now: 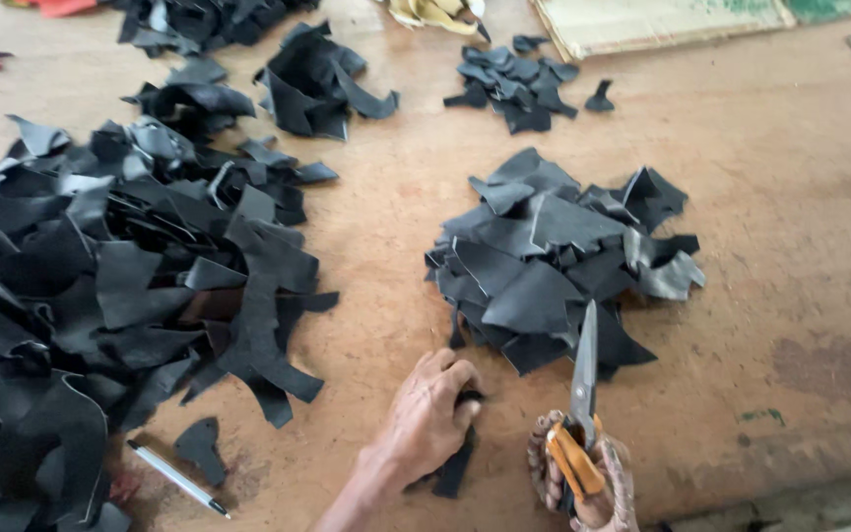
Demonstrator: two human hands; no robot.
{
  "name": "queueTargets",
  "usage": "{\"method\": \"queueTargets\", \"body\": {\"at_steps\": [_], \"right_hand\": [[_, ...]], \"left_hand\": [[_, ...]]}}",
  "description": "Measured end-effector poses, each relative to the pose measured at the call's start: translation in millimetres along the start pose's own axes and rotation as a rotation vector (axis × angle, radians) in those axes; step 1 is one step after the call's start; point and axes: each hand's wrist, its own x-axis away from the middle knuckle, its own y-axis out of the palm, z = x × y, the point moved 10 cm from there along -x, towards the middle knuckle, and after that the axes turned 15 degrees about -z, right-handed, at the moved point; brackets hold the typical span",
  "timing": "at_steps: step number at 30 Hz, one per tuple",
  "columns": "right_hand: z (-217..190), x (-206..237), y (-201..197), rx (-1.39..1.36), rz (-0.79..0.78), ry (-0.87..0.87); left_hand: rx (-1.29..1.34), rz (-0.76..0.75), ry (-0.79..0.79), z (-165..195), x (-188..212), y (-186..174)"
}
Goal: The person repeatedly picks up black leather pieces from a pile on a wooden table and cuts them into smaller pieces using shears. The cut pieces are placed back onto the table, accumulating in a separate pile.
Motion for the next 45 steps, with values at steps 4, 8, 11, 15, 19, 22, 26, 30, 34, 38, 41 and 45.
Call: {"method": "queueTargets", "body": {"at_steps": [4,8,11,15,19,22,26,30,34,38,41,45], "right_hand": [[-22,2,16,0.113,0.003,-0.158],[-24,3,8,0.327,0.088,-0.084],[-12,-1,-6,0.151,0.061,-0.047],[3,-8,5,-0.217,-0.288,-0.058],[-2,-5,-13,-0.001,-0.168,-0.159],[-6,-2,-10,0.040,-0.110,-0.151],[-20,-2,6,0.096,-0.073,-0.114],[-30,-1,23,0.133,-0.063,-0.129],[-33,2,33,0.151,-0.115,-0.176],[-21,1,13,0.069,-0.002,-0.116],[6,-3,-3,-0.232,0.073,0.079],[2,-6,-3,-0.131,-0.007,0.062]], "left_hand": [[-0.010,0.255,0.173,25,4,-27],[-0.081,0.311,0.113,24,-4,-28],[-0.003,0.082,0.099,20,-11,-4],[0.313,-0.219,-0.255,-18,-20,23],[0.197,0.241,-0.105,-2,-45,-31],[0.075,0.378,0.017,16,-63,-41],[-0.043,0.436,0.104,30,-77,-34],[0.117,0.211,-0.088,-3,-86,-10],[0.700,0.182,-0.113,-42,-71,-2],[1.119,0.191,0.022,-66,-64,-2],[1.273,0.233,0.160,-75,-60,-3],[1.367,0.222,0.233,-81,-55,-4]]}}
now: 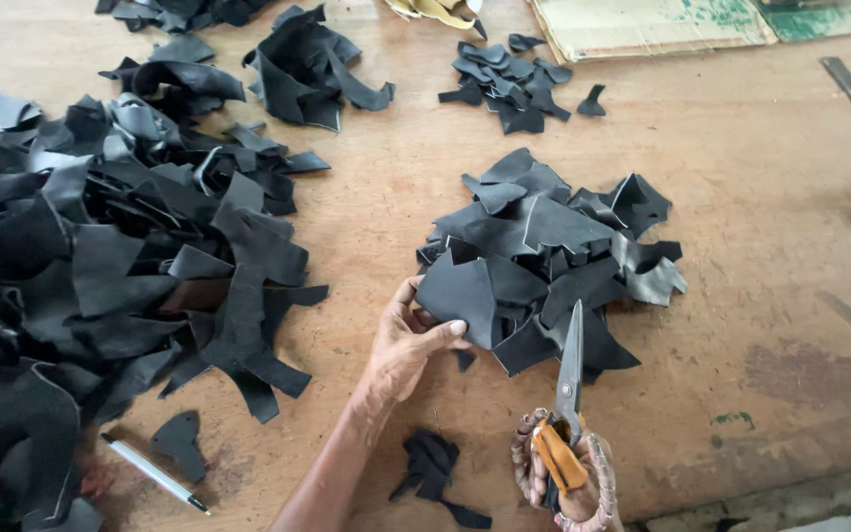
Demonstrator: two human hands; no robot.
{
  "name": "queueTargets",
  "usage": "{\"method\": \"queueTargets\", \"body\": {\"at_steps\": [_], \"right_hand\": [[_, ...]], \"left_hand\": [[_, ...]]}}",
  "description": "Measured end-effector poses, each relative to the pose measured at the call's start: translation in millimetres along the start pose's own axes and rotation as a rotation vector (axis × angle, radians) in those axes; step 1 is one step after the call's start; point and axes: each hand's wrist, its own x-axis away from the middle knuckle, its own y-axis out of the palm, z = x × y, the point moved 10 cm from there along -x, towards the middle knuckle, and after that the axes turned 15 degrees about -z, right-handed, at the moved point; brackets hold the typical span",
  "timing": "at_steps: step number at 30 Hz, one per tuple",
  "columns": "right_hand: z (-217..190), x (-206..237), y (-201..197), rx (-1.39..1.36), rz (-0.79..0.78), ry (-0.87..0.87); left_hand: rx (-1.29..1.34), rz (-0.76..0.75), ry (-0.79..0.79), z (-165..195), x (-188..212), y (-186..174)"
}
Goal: The person repeatedly picks up black leather pieces from a pile on a wooden table and cuts them into smaller pieces using shears. The cut pieces are placed back onto the table, accumulating in a separate pile.
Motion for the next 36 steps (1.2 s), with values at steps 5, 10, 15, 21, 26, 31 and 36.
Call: {"method": "queueTargets", "body": {"at_steps": [5,10,15,21,26,31,36], "right_hand": [[-1,-3,24,-0.120,-0.088,-0.003],[-21,6,48,0.226,0.065,0.014],[-34,2,78,0.545,0.178,0.034],[-46,-6,128,0.845,0.031,0.054],[-55,-6,190,1.136,-0.171,-0.007],[-57,3,276,1.684,-0.545,-0.493],[-42,-32,214,1.117,-0.103,0.098]], "left_hand": [[0.076,0.072,-0.006,8,8,-7],[0.175,0.130,0.022,11,16,-13],[0.290,0.147,0.020,17,16,-18],[0.357,0.219,0.045,35,28,-12],[0.311,0.169,0.120,46,38,3],[0.335,0.209,0.200,48,47,-4],[0.289,0.213,0.194,51,54,-8]]}}
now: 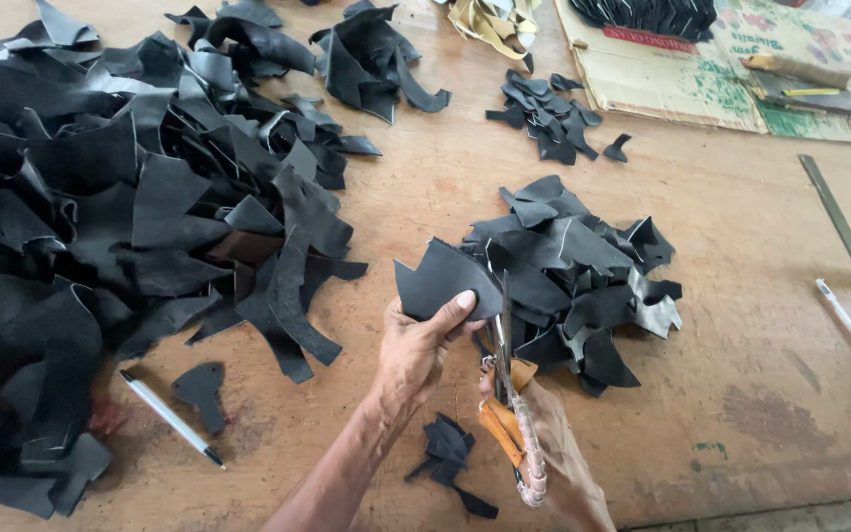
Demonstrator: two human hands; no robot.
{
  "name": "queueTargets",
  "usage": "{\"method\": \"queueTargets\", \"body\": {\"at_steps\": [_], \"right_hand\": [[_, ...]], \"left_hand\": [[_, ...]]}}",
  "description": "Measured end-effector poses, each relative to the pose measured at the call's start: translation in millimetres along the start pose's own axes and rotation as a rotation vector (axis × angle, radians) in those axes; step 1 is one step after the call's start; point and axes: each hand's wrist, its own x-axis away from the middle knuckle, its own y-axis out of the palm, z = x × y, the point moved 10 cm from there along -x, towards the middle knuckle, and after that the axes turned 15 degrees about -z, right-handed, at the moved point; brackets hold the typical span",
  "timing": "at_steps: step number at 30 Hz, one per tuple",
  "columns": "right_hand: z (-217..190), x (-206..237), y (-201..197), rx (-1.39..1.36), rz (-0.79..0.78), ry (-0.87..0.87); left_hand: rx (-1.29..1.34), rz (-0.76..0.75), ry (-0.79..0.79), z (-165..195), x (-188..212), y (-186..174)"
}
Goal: The person repeatedly picks up black leather pieces from a pile on a wooden table and cuts them into smaller pieces using shears. The cut pieces are placed back onto the table, accumulating in a separate pile.
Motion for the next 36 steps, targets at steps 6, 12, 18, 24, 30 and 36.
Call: {"method": "queueTargets", "body": {"at_steps": [6,12,18,24,30,36], "right_hand": [[5,-11,-3,-0.105,0.019,-0.016],[-31,-5,2,0.269,-0.027,-0.317],[-47,1,4,0.517,0.038,-0.391],[-30,-12,1,0.200,-0.002,-0.224],[-37,-10,4,0.361,0.053,-0.248],[-27,-10,-6,0.237,0.083,-0.205]], "left_hand": [[-0.056,0.017,0.031,5,-1,-2],[-0.072,0.048,0.035,0,0,0],[-0.068,0.046,-0.007,-4,-1,3],[-0.062,0.067,-0.003,-2,2,1],[-0.056,0.051,0.006,2,3,3],[-0.025,0.036,0.009,0,2,8]]}}
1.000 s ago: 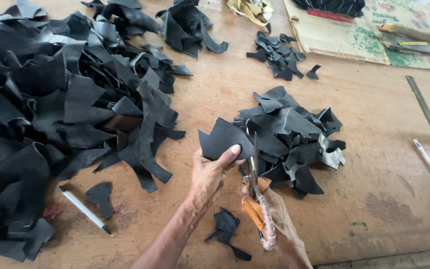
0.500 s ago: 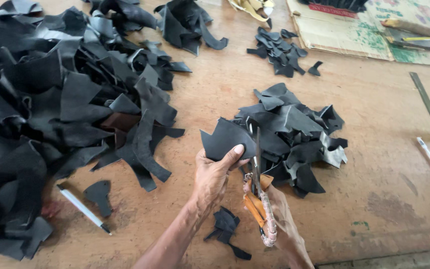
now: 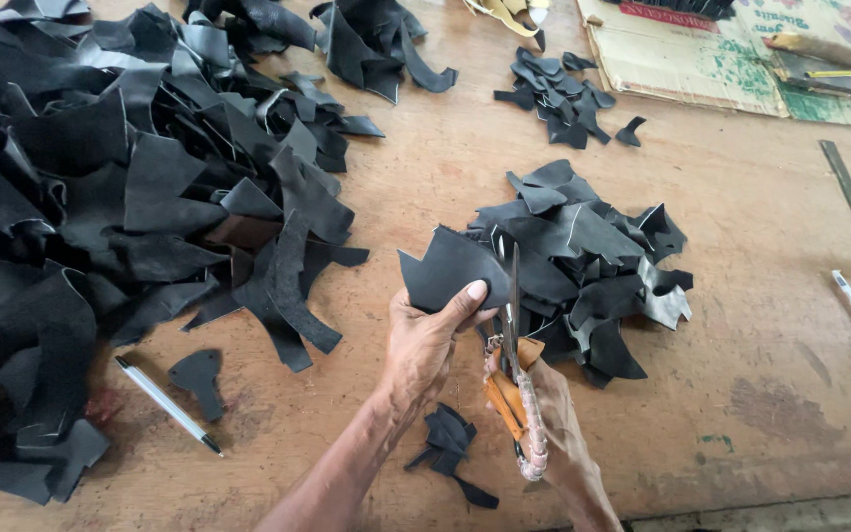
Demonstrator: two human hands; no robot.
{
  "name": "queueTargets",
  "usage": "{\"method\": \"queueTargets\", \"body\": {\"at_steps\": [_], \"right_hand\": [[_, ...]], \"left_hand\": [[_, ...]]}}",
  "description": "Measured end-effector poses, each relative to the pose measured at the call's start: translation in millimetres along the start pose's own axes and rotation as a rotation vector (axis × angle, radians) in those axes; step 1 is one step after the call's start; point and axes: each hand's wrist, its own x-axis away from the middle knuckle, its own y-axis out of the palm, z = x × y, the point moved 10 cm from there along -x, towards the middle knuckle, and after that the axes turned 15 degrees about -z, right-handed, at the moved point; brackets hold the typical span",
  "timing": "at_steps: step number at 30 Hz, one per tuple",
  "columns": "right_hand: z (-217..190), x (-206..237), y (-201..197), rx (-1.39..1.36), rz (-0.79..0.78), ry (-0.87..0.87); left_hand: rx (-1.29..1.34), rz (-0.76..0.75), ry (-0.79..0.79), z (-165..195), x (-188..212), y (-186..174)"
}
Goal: The person repeatedly picks up black leather pieces from a pile on a wooden table and cuts them into smaller pieces using shears. The cut pieces are placed back onto the table, accumulating in a separate pile.
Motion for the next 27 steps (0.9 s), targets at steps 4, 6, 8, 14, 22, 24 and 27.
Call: {"method": "queueTargets", "body": {"at_steps": [4,6,8,14,22,24,27], "right_hand": [[34,2,2,-0.325,0.045,0.209],[39,2,3,-0.383,0.070,0.216],[42,2,4,-0.435,0.088,0.202],[45,3,8,-0.526,0.082,0.191],[52,1,12,-0.581,0.125,0.228],[53,1,11,-0.579,0.125,0.222],[53,0,11,-0.564,0.108,0.187]], "left_hand": [[-0.014,0.027,-0.040,-3,-1,-2],[0.007,0.029,-0.058,-5,-1,-2],[0.016,0.008,-0.054,-4,-2,0],[0.012,0.017,-0.065,-4,-3,-3],[0.040,0.014,-0.059,-3,-4,-4],[0.058,-0.001,-0.054,-3,-5,-3],[0.046,-0.007,-0.058,-2,-6,-3]]}}
